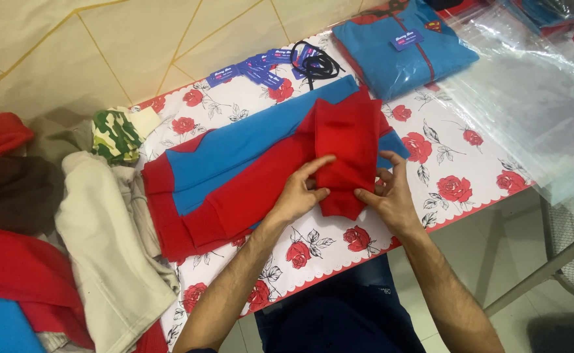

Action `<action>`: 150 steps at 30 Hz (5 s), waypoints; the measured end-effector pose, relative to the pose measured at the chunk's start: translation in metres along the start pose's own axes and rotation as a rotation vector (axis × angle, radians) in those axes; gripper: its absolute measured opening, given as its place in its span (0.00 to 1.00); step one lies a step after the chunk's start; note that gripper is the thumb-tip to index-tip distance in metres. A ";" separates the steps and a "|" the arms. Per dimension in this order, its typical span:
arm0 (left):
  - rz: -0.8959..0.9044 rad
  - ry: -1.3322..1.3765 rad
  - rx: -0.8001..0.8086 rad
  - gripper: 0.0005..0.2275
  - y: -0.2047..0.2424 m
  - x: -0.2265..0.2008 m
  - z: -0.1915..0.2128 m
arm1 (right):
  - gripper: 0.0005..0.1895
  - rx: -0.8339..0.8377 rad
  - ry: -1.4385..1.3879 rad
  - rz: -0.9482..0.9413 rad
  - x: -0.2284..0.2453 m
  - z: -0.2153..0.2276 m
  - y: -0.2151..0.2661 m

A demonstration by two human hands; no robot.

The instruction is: Folding a blue and red hoodie on a table with a floral tablecloth to prepare it for packaging.

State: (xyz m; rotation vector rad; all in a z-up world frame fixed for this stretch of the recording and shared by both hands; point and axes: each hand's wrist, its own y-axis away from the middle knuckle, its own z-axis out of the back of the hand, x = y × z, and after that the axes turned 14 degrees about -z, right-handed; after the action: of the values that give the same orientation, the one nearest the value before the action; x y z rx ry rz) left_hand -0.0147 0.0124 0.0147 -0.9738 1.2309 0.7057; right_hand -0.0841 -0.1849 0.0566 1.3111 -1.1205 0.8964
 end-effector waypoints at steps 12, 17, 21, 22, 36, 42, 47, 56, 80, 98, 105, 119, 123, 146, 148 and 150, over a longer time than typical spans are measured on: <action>-0.052 -0.904 0.166 0.28 0.021 -0.027 -0.022 | 0.29 -0.293 1.065 0.106 -0.016 0.006 0.009; -0.465 -1.054 0.053 0.22 0.015 -0.034 -0.045 | 0.28 -0.388 1.213 0.570 -0.039 -0.006 -0.015; -0.370 -1.097 0.161 0.24 -0.005 0.000 -0.036 | 0.38 -0.189 1.304 0.495 -0.051 -0.013 -0.047; -0.369 -1.095 0.161 0.24 -0.003 0.002 -0.030 | 0.38 -0.189 1.305 0.493 -0.056 -0.010 -0.053; -0.067 -1.107 0.376 0.32 -0.006 -0.009 -0.006 | 0.36 -0.079 1.623 0.116 -0.031 0.035 -0.055; -0.196 -0.863 -0.019 0.22 -0.033 0.026 0.005 | 0.26 -0.514 1.042 0.464 -0.069 0.057 -0.076; -0.140 -0.520 -0.156 0.25 -0.060 0.024 0.007 | 0.22 -0.401 0.650 0.181 -0.026 0.028 -0.082; -0.234 -0.526 -0.107 0.16 -0.005 -0.014 0.021 | 0.19 -0.162 0.508 0.316 -0.012 0.043 -0.026; -0.214 -1.205 0.350 0.25 0.024 -0.019 -0.023 | 0.34 0.069 1.445 0.163 -0.017 -0.011 -0.008; -0.327 -1.176 0.165 0.23 -0.050 0.006 -0.009 | 0.24 -0.262 1.315 0.621 -0.020 -0.011 -0.093; -0.104 -1.175 0.300 0.26 -0.042 0.004 0.002 | 0.36 -0.066 1.535 0.271 -0.014 0.001 -0.094; -0.247 -0.904 0.477 0.30 0.037 -0.028 0.038 | 0.25 -0.072 1.333 0.338 -0.022 0.051 -0.034; -0.411 -0.981 0.504 0.32 0.057 -0.029 0.028 | 0.28 0.046 1.251 0.120 0.003 0.046 0.011; -0.028 0.029 -0.233 0.10 -0.020 0.004 0.012 | 0.39 -0.028 0.631 0.373 0.007 0.022 -0.047; -0.010 0.120 -0.263 0.12 -0.025 -0.004 0.013 | 0.33 -0.073 0.638 0.382 0.005 0.015 -0.062; -0.020 0.189 -0.229 0.19 -0.028 -0.006 0.014 | 0.19 -0.116 0.694 0.426 0.009 0.004 -0.077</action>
State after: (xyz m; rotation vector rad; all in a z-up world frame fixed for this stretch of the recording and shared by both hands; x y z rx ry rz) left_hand 0.0147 0.0131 0.0276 -1.2630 1.3220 0.7637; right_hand -0.0083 -0.1962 0.0449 0.5764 -0.8771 1.4357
